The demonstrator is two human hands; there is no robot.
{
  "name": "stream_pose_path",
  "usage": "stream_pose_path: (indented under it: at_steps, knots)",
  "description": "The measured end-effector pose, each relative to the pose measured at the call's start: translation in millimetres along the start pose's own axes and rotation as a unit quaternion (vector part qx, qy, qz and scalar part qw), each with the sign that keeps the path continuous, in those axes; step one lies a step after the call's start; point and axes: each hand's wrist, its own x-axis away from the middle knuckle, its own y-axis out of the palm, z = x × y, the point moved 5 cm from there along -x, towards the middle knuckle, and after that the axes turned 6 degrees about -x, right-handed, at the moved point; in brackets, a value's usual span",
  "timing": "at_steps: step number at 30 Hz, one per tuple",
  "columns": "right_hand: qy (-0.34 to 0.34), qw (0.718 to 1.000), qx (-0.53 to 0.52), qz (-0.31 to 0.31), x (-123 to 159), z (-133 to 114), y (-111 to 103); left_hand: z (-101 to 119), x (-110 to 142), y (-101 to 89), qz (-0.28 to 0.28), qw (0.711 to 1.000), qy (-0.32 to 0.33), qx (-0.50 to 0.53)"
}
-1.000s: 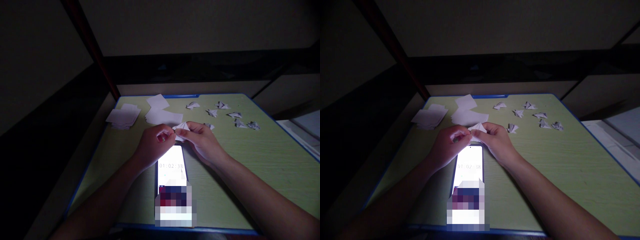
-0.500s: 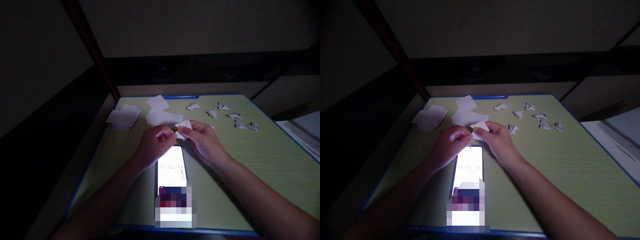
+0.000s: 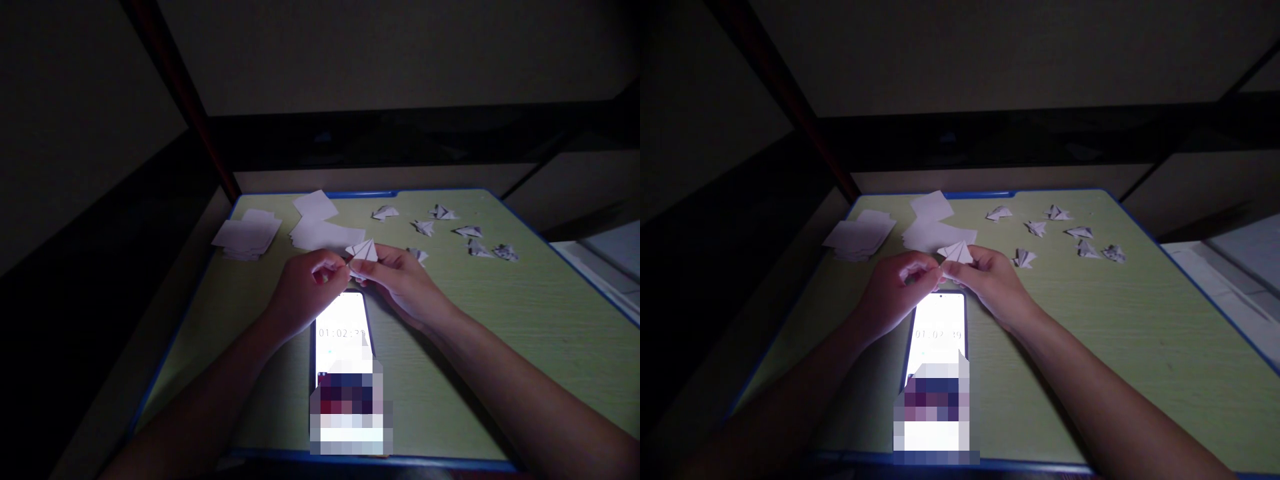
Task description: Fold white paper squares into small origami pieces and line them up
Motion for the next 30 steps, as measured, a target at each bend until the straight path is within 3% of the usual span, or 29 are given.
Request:
stream_pose_path:
  at_steps: [15, 24, 30]
  knots:
    - [-0.043, 0.998, 0.040, 0.025, 0.9, 0.6, -5.3, -5.0, 1.2, 4.1, 0.002, 1.000, -0.018, 0.010]
    - [-0.013, 0.998, 0.047, -0.035, 0.7, -2.7, 0.3, -1.8, -0.5, -1.1, 0.006, 1.000, -0.004, 0.004]
    - [-0.003, 0.998, 0.051, -0.037, -0.4, -1.5, -1.6, -0.6, -0.5, -2.8, 0.013, 1.000, -0.010, 0.001]
